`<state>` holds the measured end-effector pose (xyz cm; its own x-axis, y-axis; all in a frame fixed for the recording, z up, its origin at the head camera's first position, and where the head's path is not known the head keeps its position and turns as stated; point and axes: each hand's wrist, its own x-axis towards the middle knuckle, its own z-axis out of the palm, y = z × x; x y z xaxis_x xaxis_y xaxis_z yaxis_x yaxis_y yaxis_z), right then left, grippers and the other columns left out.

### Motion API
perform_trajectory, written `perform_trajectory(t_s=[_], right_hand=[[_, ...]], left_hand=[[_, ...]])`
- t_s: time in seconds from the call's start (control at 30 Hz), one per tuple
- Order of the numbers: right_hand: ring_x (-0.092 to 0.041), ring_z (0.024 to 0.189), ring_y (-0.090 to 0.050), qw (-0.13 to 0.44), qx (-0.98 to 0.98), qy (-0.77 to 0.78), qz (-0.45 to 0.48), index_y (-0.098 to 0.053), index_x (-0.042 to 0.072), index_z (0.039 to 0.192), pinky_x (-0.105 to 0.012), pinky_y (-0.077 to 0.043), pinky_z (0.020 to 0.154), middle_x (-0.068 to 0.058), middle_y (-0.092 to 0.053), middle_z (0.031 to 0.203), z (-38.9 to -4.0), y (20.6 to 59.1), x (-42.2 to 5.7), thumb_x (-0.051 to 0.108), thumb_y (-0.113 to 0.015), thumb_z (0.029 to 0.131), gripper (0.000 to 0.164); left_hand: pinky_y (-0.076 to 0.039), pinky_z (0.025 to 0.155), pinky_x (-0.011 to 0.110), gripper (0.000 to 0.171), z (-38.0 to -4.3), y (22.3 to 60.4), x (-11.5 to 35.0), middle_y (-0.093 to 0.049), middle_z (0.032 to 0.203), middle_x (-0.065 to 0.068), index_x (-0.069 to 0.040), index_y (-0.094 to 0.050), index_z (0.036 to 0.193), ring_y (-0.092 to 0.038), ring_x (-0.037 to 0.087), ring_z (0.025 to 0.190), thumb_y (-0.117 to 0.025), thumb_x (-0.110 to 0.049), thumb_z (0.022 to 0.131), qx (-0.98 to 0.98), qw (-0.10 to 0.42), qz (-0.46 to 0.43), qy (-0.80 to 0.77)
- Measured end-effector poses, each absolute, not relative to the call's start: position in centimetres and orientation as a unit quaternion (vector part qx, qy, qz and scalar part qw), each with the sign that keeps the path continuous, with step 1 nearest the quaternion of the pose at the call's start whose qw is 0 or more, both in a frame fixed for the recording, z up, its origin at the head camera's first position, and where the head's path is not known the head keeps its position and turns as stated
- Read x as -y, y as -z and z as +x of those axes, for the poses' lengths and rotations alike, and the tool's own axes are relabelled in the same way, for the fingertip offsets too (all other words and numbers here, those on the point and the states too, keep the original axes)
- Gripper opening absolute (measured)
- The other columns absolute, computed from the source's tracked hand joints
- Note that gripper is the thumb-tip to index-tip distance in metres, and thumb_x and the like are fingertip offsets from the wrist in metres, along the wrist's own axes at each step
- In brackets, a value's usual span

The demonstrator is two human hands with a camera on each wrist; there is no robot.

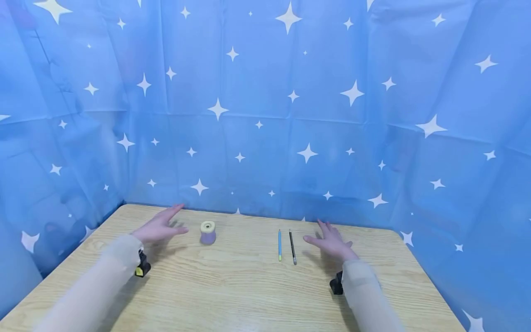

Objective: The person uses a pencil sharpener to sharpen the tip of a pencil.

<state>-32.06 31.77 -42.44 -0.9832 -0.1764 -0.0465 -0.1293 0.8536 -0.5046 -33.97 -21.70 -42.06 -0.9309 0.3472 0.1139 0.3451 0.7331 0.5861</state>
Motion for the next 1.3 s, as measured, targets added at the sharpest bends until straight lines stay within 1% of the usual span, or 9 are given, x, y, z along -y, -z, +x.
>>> perform_trajectory(t_s=[0.17, 0.3, 0.47, 0.8, 0.97, 1.03, 1.1, 1.23, 1.3], right_hand=[[-0.056, 0.138, -0.004, 0.066, -0.929, 0.339, -0.132, -0.007, -0.008, 0.151, -0.072, -0.008, 0.104, -0.036, -0.005, 0.153, -32.4, 43.2, -31.0, 0.052, -0.053, 0.095, 0.094], [-0.051, 0.141, -0.002, 0.097, -0.911, 0.382, -0.120, -0.005, -0.004, 0.153, -0.067, -0.009, 0.108, -0.031, -0.002, 0.156, -32.4, 43.5, -30.3, 0.051, -0.054, 0.095, 0.094], [-0.048, 0.141, -0.012, 0.108, -0.905, 0.397, -0.106, -0.007, -0.003, 0.153, -0.062, -0.015, 0.110, -0.031, -0.006, 0.155, -32.3, 43.6, -29.5, 0.047, -0.056, 0.096, 0.090], [-0.050, 0.135, -0.028, 0.091, -0.913, 0.386, -0.096, -0.030, -0.010, 0.146, -0.059, -0.029, 0.106, -0.032, -0.032, 0.147, -32.2, 43.9, -28.0, 0.040, -0.055, 0.097, 0.074], [-0.050, 0.133, -0.030, 0.087, -0.915, 0.387, -0.076, -0.038, -0.009, 0.143, -0.060, -0.031, 0.104, -0.031, -0.035, 0.146, -32.4, 44.3, -27.3, 0.038, -0.056, 0.097, 0.068], [-0.050, 0.134, -0.029, 0.087, -0.916, 0.385, -0.066, -0.041, -0.007, 0.142, -0.063, -0.026, 0.105, -0.030, -0.034, 0.146, -32.4, 44.3, -27.1, 0.040, -0.057, 0.096, 0.067], [-0.051, 0.135, -0.026, 0.086, -0.920, 0.378, -0.057, -0.044, -0.005, 0.141, -0.069, -0.017, 0.104, -0.031, -0.031, 0.148, -32.4, 44.3, -27.0, 0.042, -0.058, 0.095, 0.067], [-0.053, 0.137, -0.019, 0.077, -0.930, 0.357, -0.037, -0.049, 0.001, 0.139, -0.079, 0.003, 0.096, -0.029, -0.025, 0.152, -32.3, 44.4, -27.0, 0.045, -0.060, 0.092, 0.066], [-0.054, 0.137, -0.018, 0.070, -0.934, 0.348, -0.032, -0.051, 0.004, 0.139, -0.080, 0.005, 0.094, -0.027, -0.024, 0.153, -32.3, 44.5, -27.1, 0.045, -0.064, 0.090, 0.065]], left_hand=[[-0.014, 0.110, 0.061, 0.094, -33.9, 42.2, 20.2, -0.011, 0.160, 0.018, -0.010, -0.012, 0.156, -0.014, 0.042, 0.143, -0.068, -0.044, 0.089, -0.897, 0.045, 0.196, -0.394], [-0.016, 0.110, 0.061, 0.095, -33.5, 42.3, 19.4, -0.007, 0.160, 0.017, -0.013, -0.010, 0.157, -0.021, 0.044, 0.141, -0.070, -0.040, 0.088, -0.874, 0.080, 0.184, -0.443], [-0.016, 0.109, 0.063, 0.094, -33.6, 43.2, 18.7, -0.011, 0.160, 0.015, -0.019, -0.012, 0.157, -0.022, 0.042, 0.141, -0.070, -0.042, 0.087, -0.866, 0.095, 0.170, -0.461], [-0.023, 0.109, 0.059, 0.090, -34.2, 45.0, 17.7, -0.027, 0.153, 0.024, -0.008, -0.014, 0.156, -0.024, 0.043, 0.140, -0.070, -0.032, 0.089, -0.816, 0.109, 0.192, -0.534], [-0.023, 0.109, 0.058, 0.086, -34.1, 45.3, 17.1, -0.034, 0.150, 0.024, -0.008, -0.020, 0.155, -0.030, 0.041, 0.138, -0.071, -0.030, 0.089, -0.806, 0.101, 0.171, -0.558], [-0.023, 0.110, 0.057, 0.085, -34.1, 45.4, 16.8, -0.035, 0.149, 0.023, -0.008, -0.023, 0.154, -0.032, 0.040, 0.138, -0.072, -0.031, 0.088, -0.806, 0.096, 0.161, -0.562], [-0.024, 0.110, 0.055, 0.084, -34.0, 45.5, 16.5, -0.038, 0.148, 0.023, -0.008, -0.027, 0.153, -0.033, 0.039, 0.137, -0.073, -0.031, 0.087, -0.804, 0.092, 0.152, -0.567], [-0.028, 0.109, 0.054, 0.081, -34.1, 45.9, 15.9, -0.042, 0.145, 0.023, -0.006, -0.031, 0.151, -0.037, 0.039, 0.135, -0.074, -0.029, 0.087, -0.797, 0.087, 0.152, -0.578], [-0.029, 0.108, 0.053, 0.080, -34.2, 46.2, 15.7, -0.043, 0.144, 0.023, -0.005, -0.032, 0.151, -0.038, 0.039, 0.134, -0.074, -0.027, 0.086, -0.792, 0.085, 0.150, -0.586]])
